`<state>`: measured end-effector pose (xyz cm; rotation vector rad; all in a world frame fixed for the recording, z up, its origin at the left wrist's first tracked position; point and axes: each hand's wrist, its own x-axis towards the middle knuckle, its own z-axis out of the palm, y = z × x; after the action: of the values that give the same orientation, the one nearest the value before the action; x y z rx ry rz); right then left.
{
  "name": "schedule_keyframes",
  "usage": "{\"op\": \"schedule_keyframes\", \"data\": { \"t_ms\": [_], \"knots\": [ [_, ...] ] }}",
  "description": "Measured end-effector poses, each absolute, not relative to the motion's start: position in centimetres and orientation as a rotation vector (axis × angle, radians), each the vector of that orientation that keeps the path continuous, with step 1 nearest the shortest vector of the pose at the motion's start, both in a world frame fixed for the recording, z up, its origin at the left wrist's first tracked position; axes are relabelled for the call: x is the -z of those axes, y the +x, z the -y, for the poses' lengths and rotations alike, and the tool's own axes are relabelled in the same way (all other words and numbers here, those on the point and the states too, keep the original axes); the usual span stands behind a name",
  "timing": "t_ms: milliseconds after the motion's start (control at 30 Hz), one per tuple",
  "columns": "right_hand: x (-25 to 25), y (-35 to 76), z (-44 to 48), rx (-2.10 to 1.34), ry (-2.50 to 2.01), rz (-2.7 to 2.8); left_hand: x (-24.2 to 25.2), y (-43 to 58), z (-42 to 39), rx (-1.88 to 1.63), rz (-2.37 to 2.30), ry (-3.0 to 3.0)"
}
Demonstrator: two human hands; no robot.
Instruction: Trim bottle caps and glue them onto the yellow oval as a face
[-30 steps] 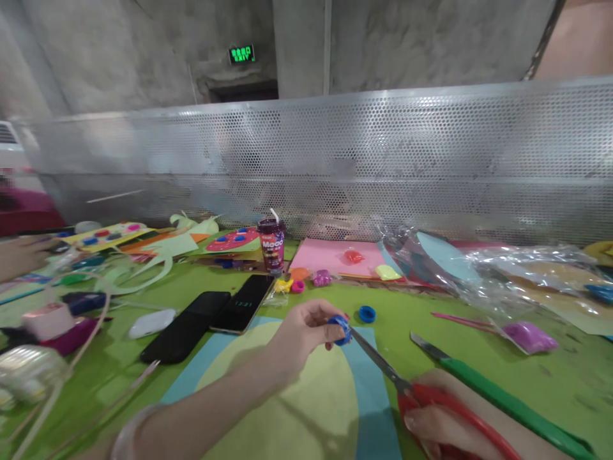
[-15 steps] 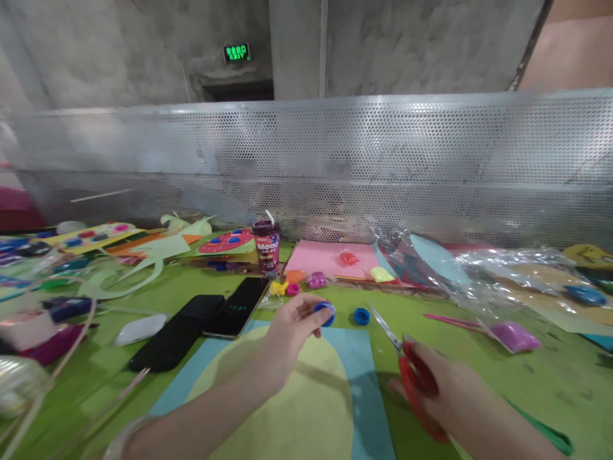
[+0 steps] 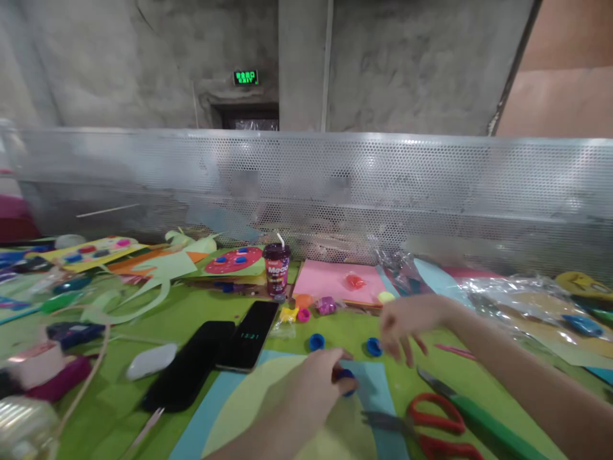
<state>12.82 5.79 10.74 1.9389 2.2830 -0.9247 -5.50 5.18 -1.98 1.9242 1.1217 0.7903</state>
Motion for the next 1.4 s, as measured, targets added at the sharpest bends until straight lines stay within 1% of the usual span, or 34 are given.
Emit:
{"op": "schedule_keyframes", "data": {
  "t_ms": [67, 167, 233, 300, 367, 433, 533, 600, 700, 833, 1000, 1167, 1300, 1400],
  "knots": [
    [-10.7, 11.7, -9.6, 0.907, 2.101, -2.364, 1.6, -5.8, -5.0, -0.77, -1.172, 1.934],
    [-9.2, 10.3, -13.5, 0.837, 2.383, -2.457, 0.7, -6.3, -4.7, -0.775, -1.198, 2.083],
    [-7.8, 10.0, -14.8, 0.867, 2.503, -2.482, 0.4, -6.4, -4.6, -0.768, -1.209, 2.211],
    [-6.7, 10.0, -15.3, 0.967, 2.568, -2.502, 0.5, -6.4, -4.6, -0.773, -1.232, 2.252],
    [-6.0, 10.4, -15.3, 1.127, 2.572, -2.518, 0.7, -6.2, -4.9, -0.861, -1.233, 2.19],
    [-5.6, 10.9, -14.6, 1.349, 2.508, -2.517, 0.9, -6.0, -5.3, -1.051, -1.19, 2.031],
    [-4.7, 11.4, -11.8, 1.759, 2.31, -2.454, 0.7, -5.9, -5.8, -1.363, -1.078, 1.714],
    [-4.1, 11.6, -9.1, 2.009, 2.175, -2.372, 0.3, -6.0, -6.0, -1.463, -1.036, 1.608],
    [-3.3, 11.8, -5.4, 2.28, 2.05, -2.244, -0.1, -6.1, -5.7, -1.393, -0.992, 1.631],
    [-3.2, 11.6, -2.7, 2.467, 1.98, -2.166, -0.4, -6.0, -4.5, -1.207, -0.834, 1.759],
    [-3.6, 11.6, -1.5, 2.546, 1.95, -2.158, -0.5, -6.0, -3.8, -1.084, -0.745, 1.862],
    [-3.5, 11.4, -0.4, 2.535, 1.989, -2.243, -0.4, -6.1, -3.9, -1.023, -0.738, 1.938],
    [-2.9, 10.9, 0.3, 2.42, 2.054, -2.358, -0.2, -6.0, -3.7, -1.022, -0.764, 1.974],
    [-2.7, 10.8, 0.2, 2.198, 2.201, -2.484, -0.2, -5.8, -3.5, -1.011, -0.803, 1.989]
  ]
}}
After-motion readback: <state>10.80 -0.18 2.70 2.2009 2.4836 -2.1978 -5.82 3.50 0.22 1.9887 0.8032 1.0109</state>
